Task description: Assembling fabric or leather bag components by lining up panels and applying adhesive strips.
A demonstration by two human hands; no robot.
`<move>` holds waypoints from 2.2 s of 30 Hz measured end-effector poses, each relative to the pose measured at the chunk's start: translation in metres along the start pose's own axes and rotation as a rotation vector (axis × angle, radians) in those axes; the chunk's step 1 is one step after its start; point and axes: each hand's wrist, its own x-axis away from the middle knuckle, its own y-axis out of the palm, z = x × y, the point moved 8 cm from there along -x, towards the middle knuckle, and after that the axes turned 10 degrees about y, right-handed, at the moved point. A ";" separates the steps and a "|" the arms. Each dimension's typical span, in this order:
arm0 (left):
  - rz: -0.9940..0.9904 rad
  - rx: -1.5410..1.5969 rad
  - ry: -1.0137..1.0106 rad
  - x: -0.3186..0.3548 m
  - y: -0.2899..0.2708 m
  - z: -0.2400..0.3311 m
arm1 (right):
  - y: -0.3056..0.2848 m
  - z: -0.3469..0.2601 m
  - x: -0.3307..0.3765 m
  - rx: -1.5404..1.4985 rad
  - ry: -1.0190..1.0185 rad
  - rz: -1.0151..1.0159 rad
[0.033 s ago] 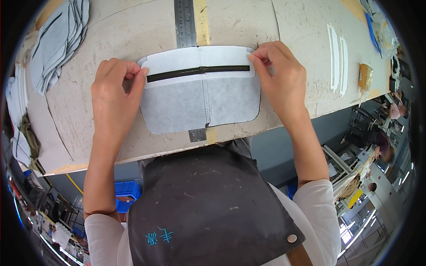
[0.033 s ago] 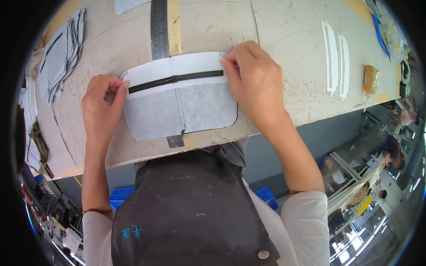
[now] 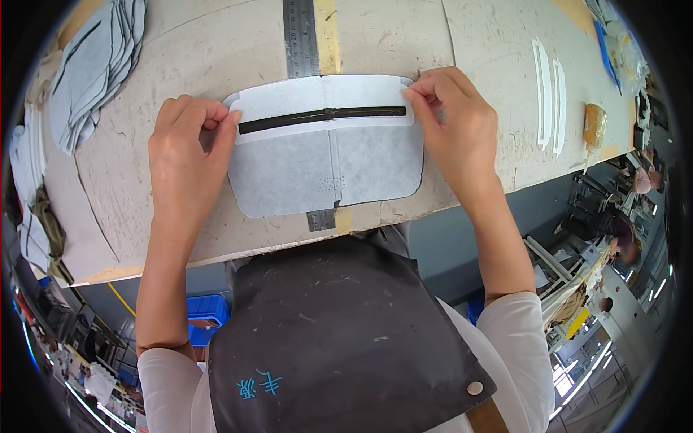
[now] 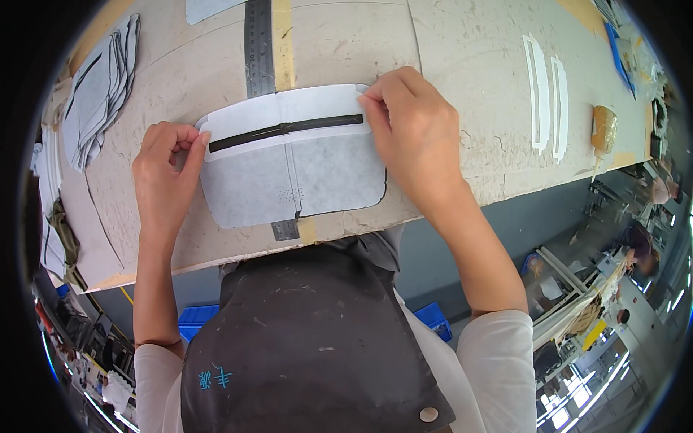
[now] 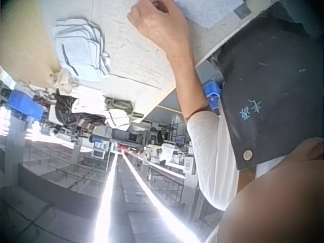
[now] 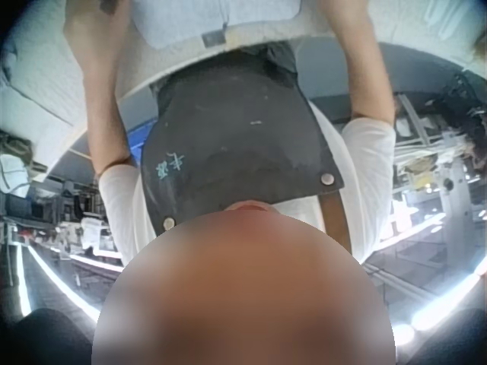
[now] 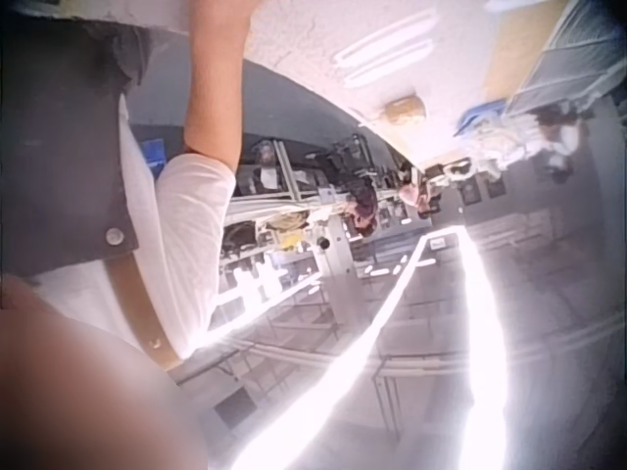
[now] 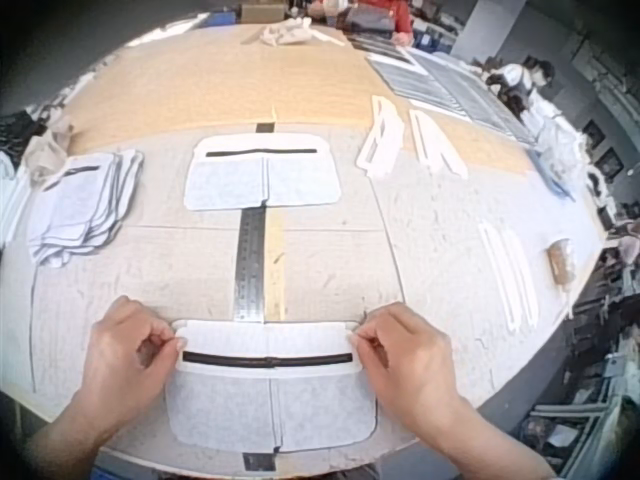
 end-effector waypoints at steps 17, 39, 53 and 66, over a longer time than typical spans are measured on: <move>0.004 -0.008 0.014 -0.001 -0.001 0.002 | 0.002 -0.003 0.005 0.040 -0.073 0.096; -0.003 0.004 -0.027 -0.001 0.000 0.002 | -0.002 -0.011 0.047 0.201 -0.420 -0.025; 0.080 0.051 -0.033 0.005 -0.002 -0.006 | 0.002 -0.019 0.051 0.413 -0.480 -0.111; 0.145 -0.101 0.360 0.047 -0.006 0.023 | 0.004 -0.018 0.052 0.422 -0.478 -0.090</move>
